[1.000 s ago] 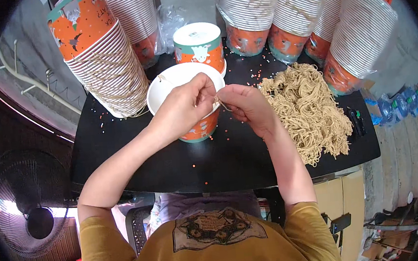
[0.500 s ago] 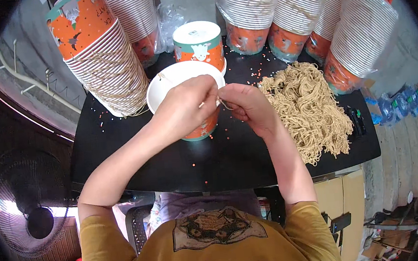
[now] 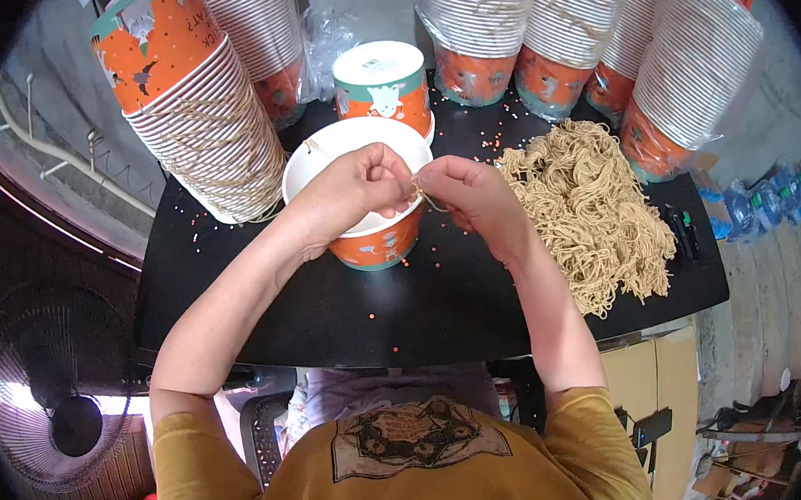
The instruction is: Attaching elastic rubber bands to decorated paper buckets.
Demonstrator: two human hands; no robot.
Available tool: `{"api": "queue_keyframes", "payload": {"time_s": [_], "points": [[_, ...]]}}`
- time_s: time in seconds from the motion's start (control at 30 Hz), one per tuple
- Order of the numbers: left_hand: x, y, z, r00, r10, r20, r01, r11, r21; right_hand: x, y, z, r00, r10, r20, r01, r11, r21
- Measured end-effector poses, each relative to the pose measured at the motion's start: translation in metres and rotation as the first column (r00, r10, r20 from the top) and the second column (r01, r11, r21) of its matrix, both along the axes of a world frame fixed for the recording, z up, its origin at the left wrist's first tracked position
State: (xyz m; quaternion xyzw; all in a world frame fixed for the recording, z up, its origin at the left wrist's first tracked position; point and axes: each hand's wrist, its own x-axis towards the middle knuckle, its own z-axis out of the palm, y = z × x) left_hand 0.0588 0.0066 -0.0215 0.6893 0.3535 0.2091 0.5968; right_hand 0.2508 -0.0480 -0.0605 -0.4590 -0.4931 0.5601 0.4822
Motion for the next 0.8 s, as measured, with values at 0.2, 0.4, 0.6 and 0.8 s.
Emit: {"api": "queue_keyframes", "payload": {"time_s": [0.2, 0.4, 0.6, 0.8], "points": [[0.002, -0.002, -0.003, 0.999, -0.027, -0.021, 0.029, 0.995, 0.099, -0.003, 0.002, -0.003, 0.999, -0.012, -0.05, 0.015, 0.999, 0.046], [0.007, -0.004, -0.006, 1.0, 0.01, -0.006, -0.009, 0.989, 0.15, -0.003, 0.001, -0.002, 0.996, -0.053, -0.068, 0.051, 0.998, -0.029], [0.012, -0.006, -0.005, 0.998, 0.061, -0.018, -0.056, 0.98, 0.192, -0.004, 0.001, -0.002, 0.995, -0.06, -0.078, 0.058, 0.998, -0.029], [0.016, -0.005, -0.008, 0.994, 0.1, -0.044, -0.088, 0.973, 0.215, -0.004, 0.002, -0.004, 0.994, -0.083, -0.071, 0.082, 0.996, -0.021]]}}
